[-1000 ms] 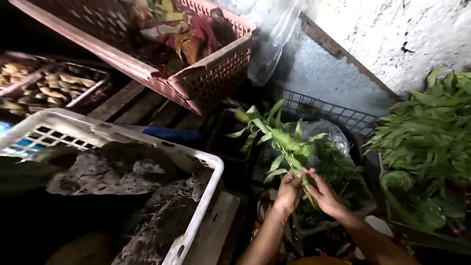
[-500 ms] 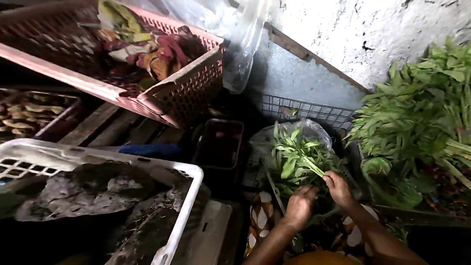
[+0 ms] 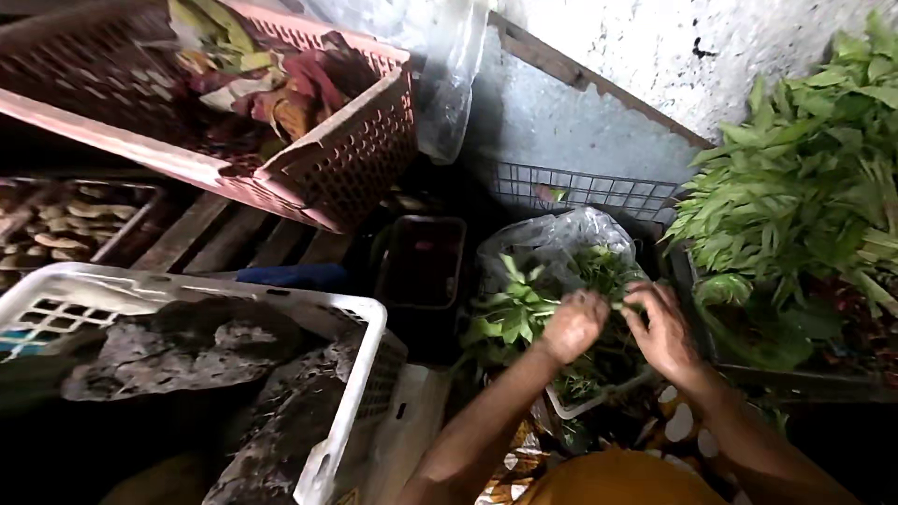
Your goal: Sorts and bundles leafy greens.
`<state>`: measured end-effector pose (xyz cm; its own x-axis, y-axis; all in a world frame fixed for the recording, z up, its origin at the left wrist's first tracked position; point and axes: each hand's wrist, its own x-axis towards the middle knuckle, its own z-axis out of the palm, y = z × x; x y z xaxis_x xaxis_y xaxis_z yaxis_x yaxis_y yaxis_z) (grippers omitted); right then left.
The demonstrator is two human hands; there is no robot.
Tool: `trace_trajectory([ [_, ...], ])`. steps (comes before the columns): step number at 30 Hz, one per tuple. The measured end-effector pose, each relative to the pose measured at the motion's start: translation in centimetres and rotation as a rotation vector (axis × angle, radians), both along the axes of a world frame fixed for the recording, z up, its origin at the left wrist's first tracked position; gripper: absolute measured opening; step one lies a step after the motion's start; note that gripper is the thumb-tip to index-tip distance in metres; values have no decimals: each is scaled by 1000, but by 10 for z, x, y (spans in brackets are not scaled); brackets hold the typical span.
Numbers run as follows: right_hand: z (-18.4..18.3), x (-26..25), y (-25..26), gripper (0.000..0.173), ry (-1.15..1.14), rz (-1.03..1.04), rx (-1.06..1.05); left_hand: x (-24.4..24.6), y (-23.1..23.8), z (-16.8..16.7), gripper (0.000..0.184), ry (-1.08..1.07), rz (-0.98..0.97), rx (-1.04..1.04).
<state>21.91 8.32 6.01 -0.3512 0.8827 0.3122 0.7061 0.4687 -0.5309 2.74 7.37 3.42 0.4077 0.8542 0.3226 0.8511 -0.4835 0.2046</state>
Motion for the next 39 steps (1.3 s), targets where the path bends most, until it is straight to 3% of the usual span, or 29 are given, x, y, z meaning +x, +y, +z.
trace_trajectory([
  [1, 2, -1, 3, 23, 35, -11, 185, -10, 7, 16, 27, -77, 83, -76],
  [3, 1, -3, 10, 21, 98, -4, 279, -33, 24, 47, 22, -315, 260, -92],
  [6, -33, 0, 19, 25, 54, 25, -68, -73, 48, 96, 24, -938, 360, -100],
  [8, -65, 4, 23, 33, -207, 99, -434, -99, 56, 118, 25, -1429, 180, -125],
  [10, -94, 1, 17, 39, -422, 147, -684, -117, 56, 130, 25, -1776, 68, -158],
  [13, -117, -6, -6, 48, -433, 78, -642, -129, 51, 135, 30, -2025, 44, -156],
  [16, -128, -9, -8, 59, -377, -51, -608, -128, 48, 129, 27, -2138, 161, -123],
  [19, -132, -5, -1, 68, -365, -149, -725, -127, 49, 117, 19, -2153, 302, -124],
  [23, -117, 0, 8, 62, -382, -172, -941, -124, 51, 100, 17, -1961, 460, -136],
  [25, -116, 5, 17, 58, -246, -199, -1042, -118, 49, 91, 20, -1634, 616, -171],
  [27, -111, 12, 19, 55, -107, -141, -1059, -116, 46, 77, 28, -1175, 693, -288],
  [30, -99, 22, 16, 57, -85, 76, -980, -111, 40, 50, 33, -752, 578, -548],
  [34, -71, 18, 10, 77, -5, 222, -1031, -94, 36, 21, 30, -723, 436, -831],
  [39, -50, 9, 9, 70, 141, 283, -1100, -67, 30, 13, 22, -748, 303, -1018],
])
